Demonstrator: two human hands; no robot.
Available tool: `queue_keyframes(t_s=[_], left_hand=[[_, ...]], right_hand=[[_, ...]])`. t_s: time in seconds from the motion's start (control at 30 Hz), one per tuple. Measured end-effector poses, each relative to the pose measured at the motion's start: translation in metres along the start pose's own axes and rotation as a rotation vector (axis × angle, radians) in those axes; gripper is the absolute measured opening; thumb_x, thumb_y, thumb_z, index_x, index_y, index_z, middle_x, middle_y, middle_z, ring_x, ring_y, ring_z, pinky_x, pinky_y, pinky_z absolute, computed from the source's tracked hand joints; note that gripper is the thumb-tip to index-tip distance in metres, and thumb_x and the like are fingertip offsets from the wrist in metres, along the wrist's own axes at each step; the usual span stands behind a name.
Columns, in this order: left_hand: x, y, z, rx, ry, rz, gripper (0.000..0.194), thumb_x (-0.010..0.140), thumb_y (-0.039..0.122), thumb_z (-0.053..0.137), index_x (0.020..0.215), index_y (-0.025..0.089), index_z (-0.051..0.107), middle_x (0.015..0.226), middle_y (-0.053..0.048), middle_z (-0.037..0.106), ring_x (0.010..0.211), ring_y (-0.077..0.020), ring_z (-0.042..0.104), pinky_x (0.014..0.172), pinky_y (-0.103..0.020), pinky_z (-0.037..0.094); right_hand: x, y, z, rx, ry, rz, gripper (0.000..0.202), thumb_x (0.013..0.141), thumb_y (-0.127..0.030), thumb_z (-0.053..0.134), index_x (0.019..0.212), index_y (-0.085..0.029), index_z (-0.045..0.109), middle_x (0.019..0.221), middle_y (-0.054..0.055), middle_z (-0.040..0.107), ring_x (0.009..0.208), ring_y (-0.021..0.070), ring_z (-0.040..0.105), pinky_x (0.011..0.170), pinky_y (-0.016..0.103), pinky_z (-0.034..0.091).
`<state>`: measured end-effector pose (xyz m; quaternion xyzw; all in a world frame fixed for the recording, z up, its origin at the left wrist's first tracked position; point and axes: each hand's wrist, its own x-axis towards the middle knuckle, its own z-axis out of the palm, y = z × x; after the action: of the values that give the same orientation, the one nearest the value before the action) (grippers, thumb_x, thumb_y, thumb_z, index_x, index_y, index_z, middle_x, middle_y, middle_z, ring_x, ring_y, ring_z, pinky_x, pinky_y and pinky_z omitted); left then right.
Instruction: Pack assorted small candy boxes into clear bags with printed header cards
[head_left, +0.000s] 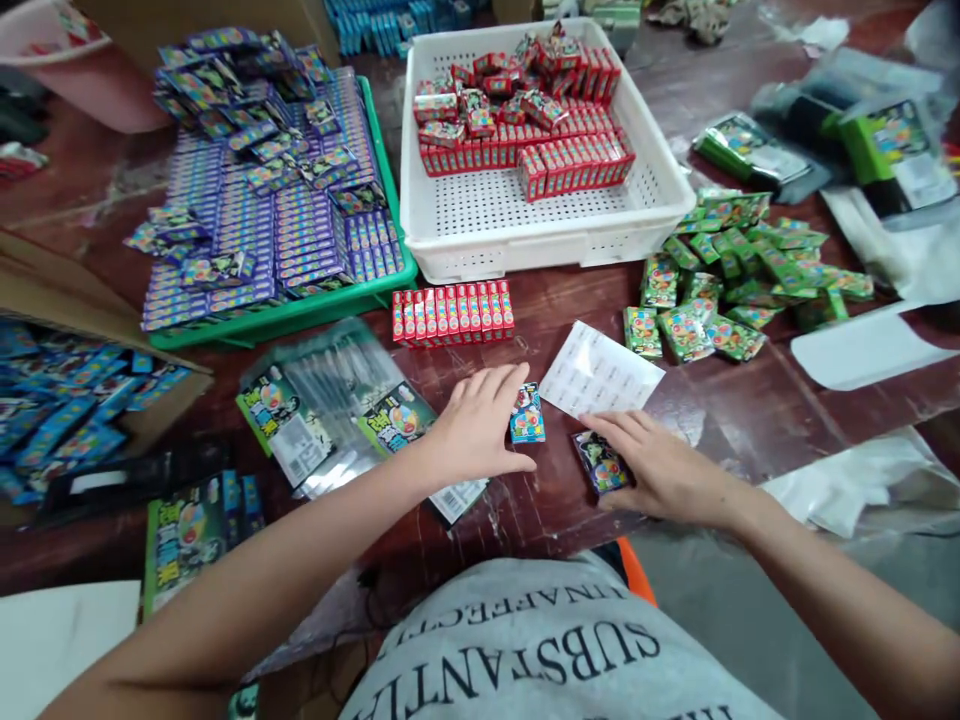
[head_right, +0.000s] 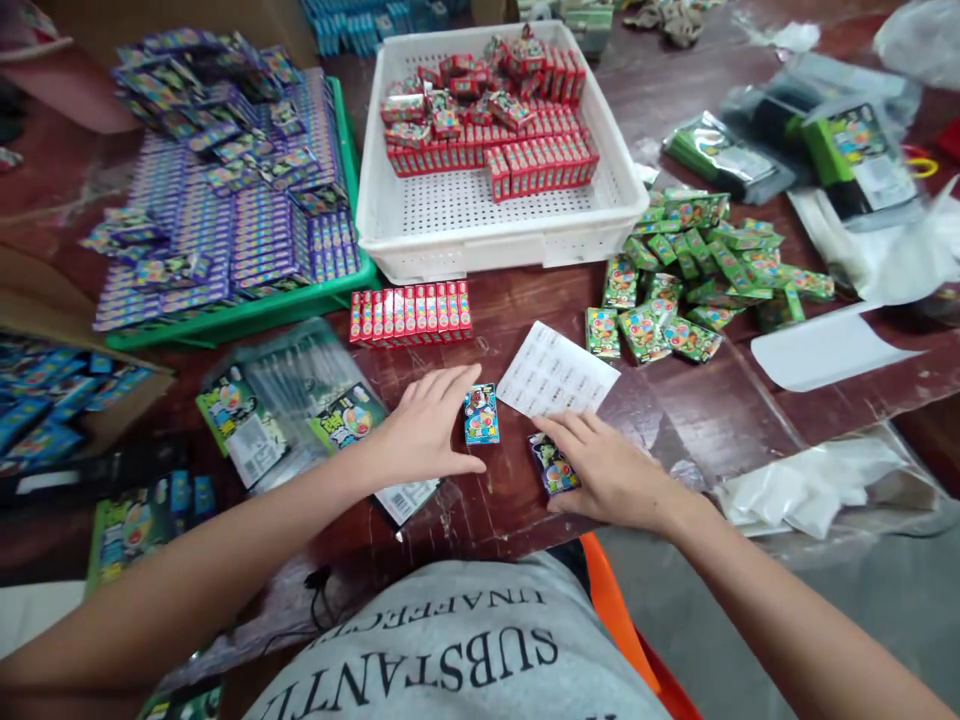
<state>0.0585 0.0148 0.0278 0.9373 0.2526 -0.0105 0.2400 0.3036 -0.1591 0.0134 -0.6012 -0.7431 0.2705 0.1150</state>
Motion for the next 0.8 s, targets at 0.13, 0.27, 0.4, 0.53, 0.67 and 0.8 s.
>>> queue_keyframes(t_s=[0.13, 0.27, 0.4, 0.53, 0.67, 0.8], left_hand=[[-0.002, 0.007, 0.019, -0.001, -0.084, 0.120, 0.094, 0.078, 0.037, 0.072, 0.156, 0.014, 0.024, 0.147, -0.017, 0.050, 0.132, -0.0338, 0.047, 0.111, -0.052, 0.033], [-0.008, 0.017, 0.028, -0.062, -0.111, 0.168, 0.095, 0.080, 0.036, 0.072, 0.157, 0.016, 0.020, 0.149, -0.014, 0.048, 0.132, -0.0318, 0.047, 0.111, -0.050, 0.033], [-0.006, 0.022, 0.034, -0.070, -0.110, 0.145, 0.101, 0.081, 0.041, 0.074, 0.159, 0.016, 0.015, 0.149, -0.016, 0.048, 0.133, -0.0326, 0.046, 0.111, -0.050, 0.032], [-0.004, 0.024, 0.037, -0.034, -0.109, 0.129, 0.113, 0.076, 0.044, 0.080, 0.160, 0.014, 0.009, 0.146, -0.018, 0.050, 0.131, -0.0334, 0.048, 0.111, -0.049, 0.033], [-0.020, 0.013, 0.007, 0.047, -0.179, 0.185, 0.136, 0.069, 0.055, 0.084, 0.161, 0.015, -0.008, 0.158, -0.021, 0.037, 0.143, -0.0360, 0.037, 0.118, -0.050, 0.025], [-0.051, -0.019, -0.040, 0.240, -0.305, 0.271, 0.129, 0.069, 0.048, 0.085, 0.163, 0.025, 0.000, 0.170, -0.013, 0.013, 0.156, -0.0358, 0.012, 0.125, -0.052, -0.001]], right_hand=[[0.012, 0.001, 0.014, -0.097, 0.127, 0.023, 0.095, 0.082, -0.062, 0.072, 0.156, -0.019, 0.031, 0.138, 0.016, 0.057, 0.119, 0.0358, 0.054, 0.104, 0.055, 0.048], [0.022, 0.004, 0.027, -0.098, 0.213, 0.009, 0.112, 0.076, -0.077, 0.067, 0.160, -0.018, 0.021, 0.138, 0.018, 0.057, 0.119, 0.0373, 0.053, 0.103, 0.056, 0.047], [0.021, 0.003, 0.031, -0.057, 0.189, -0.054, 0.119, 0.074, -0.079, 0.066, 0.163, -0.019, 0.014, 0.147, 0.017, 0.052, 0.118, 0.0358, 0.052, 0.103, 0.052, 0.047], [0.022, 0.001, 0.035, -0.055, 0.184, -0.064, 0.105, 0.080, -0.069, 0.070, 0.161, -0.024, 0.022, 0.140, 0.012, 0.059, 0.113, 0.0351, 0.049, 0.098, 0.052, 0.046], [0.022, -0.001, 0.037, -0.106, 0.255, -0.103, 0.083, 0.082, -0.057, 0.072, 0.153, -0.029, 0.040, 0.137, 0.006, 0.063, 0.116, 0.0342, 0.048, 0.106, 0.056, 0.036], [0.020, 0.001, 0.035, -0.143, 0.258, -0.116, 0.081, 0.084, -0.061, 0.068, 0.153, -0.029, 0.039, 0.139, 0.004, 0.063, 0.116, 0.0318, 0.049, 0.116, 0.060, 0.021]])
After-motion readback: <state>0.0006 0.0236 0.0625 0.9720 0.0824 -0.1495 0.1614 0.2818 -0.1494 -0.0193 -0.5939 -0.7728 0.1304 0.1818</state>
